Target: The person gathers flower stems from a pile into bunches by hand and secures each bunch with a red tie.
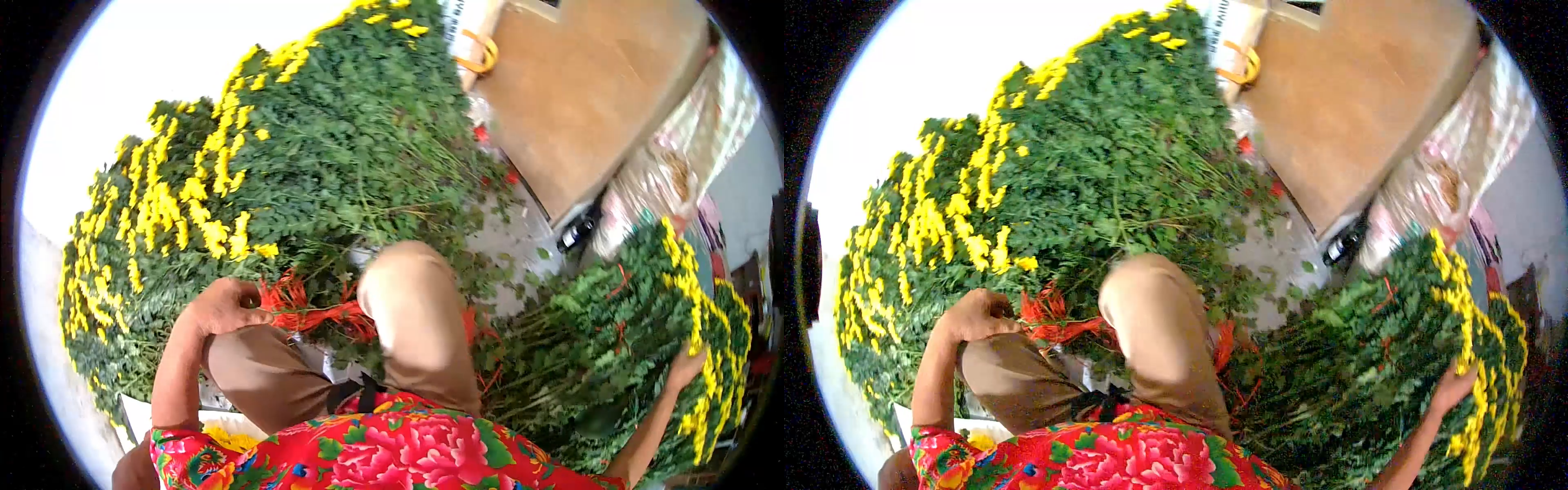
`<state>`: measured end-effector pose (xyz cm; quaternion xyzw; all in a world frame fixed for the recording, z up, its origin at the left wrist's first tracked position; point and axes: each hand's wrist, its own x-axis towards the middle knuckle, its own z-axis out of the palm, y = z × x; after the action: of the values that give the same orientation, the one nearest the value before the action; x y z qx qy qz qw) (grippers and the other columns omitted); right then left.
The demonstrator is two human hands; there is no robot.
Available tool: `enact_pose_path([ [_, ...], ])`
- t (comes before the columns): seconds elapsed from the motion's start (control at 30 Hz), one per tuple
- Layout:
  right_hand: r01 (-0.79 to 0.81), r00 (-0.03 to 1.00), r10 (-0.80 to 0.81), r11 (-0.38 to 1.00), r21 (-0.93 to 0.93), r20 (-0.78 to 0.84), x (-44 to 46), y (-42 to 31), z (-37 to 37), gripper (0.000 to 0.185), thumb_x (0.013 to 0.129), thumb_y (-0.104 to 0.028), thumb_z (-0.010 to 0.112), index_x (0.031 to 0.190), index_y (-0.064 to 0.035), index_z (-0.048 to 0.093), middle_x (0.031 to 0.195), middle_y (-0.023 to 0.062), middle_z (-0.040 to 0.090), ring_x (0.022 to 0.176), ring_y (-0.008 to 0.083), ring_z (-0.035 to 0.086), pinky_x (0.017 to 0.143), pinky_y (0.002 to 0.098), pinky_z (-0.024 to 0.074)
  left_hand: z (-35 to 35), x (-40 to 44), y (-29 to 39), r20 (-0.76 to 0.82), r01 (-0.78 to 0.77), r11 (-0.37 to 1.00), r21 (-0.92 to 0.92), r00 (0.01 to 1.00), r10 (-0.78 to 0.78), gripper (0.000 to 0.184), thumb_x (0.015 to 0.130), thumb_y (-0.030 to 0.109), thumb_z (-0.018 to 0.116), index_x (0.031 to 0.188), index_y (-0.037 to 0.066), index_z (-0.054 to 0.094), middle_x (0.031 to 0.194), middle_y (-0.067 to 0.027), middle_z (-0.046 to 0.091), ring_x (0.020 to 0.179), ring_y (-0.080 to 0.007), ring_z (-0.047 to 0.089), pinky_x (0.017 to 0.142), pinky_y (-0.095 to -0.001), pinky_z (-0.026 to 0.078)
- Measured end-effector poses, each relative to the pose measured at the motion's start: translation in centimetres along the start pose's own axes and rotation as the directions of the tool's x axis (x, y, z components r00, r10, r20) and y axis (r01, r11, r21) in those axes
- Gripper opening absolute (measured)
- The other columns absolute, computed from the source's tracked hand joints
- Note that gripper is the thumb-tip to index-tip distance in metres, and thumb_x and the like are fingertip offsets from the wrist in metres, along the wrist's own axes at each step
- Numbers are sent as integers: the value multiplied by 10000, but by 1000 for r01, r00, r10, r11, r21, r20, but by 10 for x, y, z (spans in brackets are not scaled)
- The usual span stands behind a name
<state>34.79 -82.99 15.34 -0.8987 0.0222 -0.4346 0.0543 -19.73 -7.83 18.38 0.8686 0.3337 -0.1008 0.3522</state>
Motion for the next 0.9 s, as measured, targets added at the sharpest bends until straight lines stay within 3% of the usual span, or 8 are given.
enact_pose_path([
  [0.17,116,794,-466,747,654,391,-25,-318,40,435,858,-81,657,1259,53,556,1233,215,618,1157,262,588,989,356,445,-2,-25,-11,-142,77,979,188,989,-50,339,766,340,723,778,12,639,755,-158,679,726,-321,666,670,-411,531],
  [0.27,198,364,-725,674,712,585,-83,-470,42,456,817,-176,693,1210,32,588,1206,227,619,1130,365,589,1001,392,443,16,-36,-16,-111,76,896,439,993,-30,369,810,377,676,916,28,624,745,-174,664,735,-366,660,673,-452,538],
  [0.37,494,28,-943,301,816,331,-142,-573,107,580,796,-265,709,1278,0,525,1273,246,560,1187,395,526,1014,455,421,21,-27,11,-81,20,823,568,996,32,400,850,391,653,1040,46,583,778,-176,667,748,-382,657,681,-455,546],
  [0.5,527,90,-996,32,849,-19,-176,-738,165,595,774,-260,729,1256,8,507,1130,238,597,1068,414,560,930,491,457,5,3,23,218,23,944,330,971,-100,486,898,334,618,1239,18,476,941,-196,676,823,-387,660,730,-443,546],
  [0.53,503,66,-983,179,845,169,-167,-784,154,627,753,-245,748,1258,10,477,1094,237,582,1043,394,559,890,491,473,-4,12,30,273,99,925,366,939,-209,595,907,290,614,1388,9,403,1029,-214,670,870,-404,650,746,-443,540],
  [0.67,561,204,-900,431,707,386,-174,-907,180,831,734,-196,807,1389,-31,322,1331,191,467,1212,376,469,997,487,427,18,29,4,63,55,986,157,996,-65,523,881,251,595,1312,-8,449,950,-189,670,813,-405,644,695,-460,517],
  [0.73,555,451,-828,553,622,334,-208,-931,202,946,694,-197,851,1421,-47,266,1350,172,436,1244,369,439,1021,502,404,2,41,4,106,65,995,77,992,-73,411,875,234,601,1223,28,528,972,-184,659,877,-402,632,724,-459,504],
  [0.9,400,375,-851,506,764,367,-217,-930,240,737,692,-133,785,1328,0,439,1261,215,518,1174,389,499,942,501,458,-5,44,0,194,141,989,45,970,-147,323,857,228,620,1130,67,556,990,-190,638,925,-402,609,788,-467,491],
])
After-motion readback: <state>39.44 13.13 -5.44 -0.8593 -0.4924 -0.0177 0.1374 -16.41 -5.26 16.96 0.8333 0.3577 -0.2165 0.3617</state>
